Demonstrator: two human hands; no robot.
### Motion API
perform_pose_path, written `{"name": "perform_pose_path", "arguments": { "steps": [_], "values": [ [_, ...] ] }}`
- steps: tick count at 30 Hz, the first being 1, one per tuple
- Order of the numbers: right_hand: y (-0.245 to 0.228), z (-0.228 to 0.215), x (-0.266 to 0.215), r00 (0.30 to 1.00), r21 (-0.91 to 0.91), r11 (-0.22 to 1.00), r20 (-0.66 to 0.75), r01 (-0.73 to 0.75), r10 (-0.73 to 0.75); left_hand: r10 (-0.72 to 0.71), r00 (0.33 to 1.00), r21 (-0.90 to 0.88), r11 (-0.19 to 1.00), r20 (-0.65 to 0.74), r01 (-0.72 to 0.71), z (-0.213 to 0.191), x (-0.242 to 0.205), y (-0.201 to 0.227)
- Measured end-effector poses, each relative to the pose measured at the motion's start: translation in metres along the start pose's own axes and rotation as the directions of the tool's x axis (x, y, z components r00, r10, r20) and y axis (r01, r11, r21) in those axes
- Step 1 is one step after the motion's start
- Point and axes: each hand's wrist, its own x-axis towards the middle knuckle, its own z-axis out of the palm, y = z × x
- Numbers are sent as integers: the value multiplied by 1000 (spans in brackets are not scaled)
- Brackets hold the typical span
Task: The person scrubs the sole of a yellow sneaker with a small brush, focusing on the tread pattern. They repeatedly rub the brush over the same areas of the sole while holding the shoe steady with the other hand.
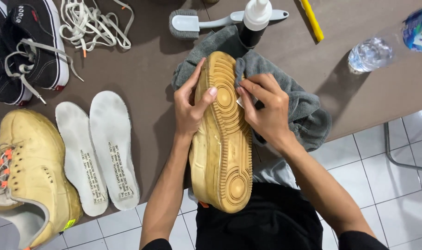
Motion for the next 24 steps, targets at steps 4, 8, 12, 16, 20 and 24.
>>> {"name": "perform_pose_path", "arguments": {
  "steps": [4, 8, 12, 16, 20, 24],
  "values": [
    [-2, 21, 23, 996, 82, 995, -71, 54, -48, 16, 1000, 24, 1000, 17, -16, 0, -2, -1],
    [-8, 22, 34, 985, 168, 971, -13, 170, -171, 13, 1000, 17, 1000, 17, -13, 0, -3, -1],
    [8, 23, 42, 960, 111, 957, 43, 269, -275, 17, 1000, -21, 1000, -9, -17, -2, -2, -12],
    [5, 33, 37, 962, 135, 955, 43, 263, -271, 17, 1000, -8, 1000, -3, -17, -5, 0, -9],
    [-4, 16, 43, 951, 83, 956, 109, 283, -291, 41, 999, 101, 994, 27, -43, -5, -3, -1],
    [3, 11, 41, 964, 1, 969, 95, 248, -247, 27, 1000, 12, 1000, -8, -27, 0, -4, -7]
  ]
}}
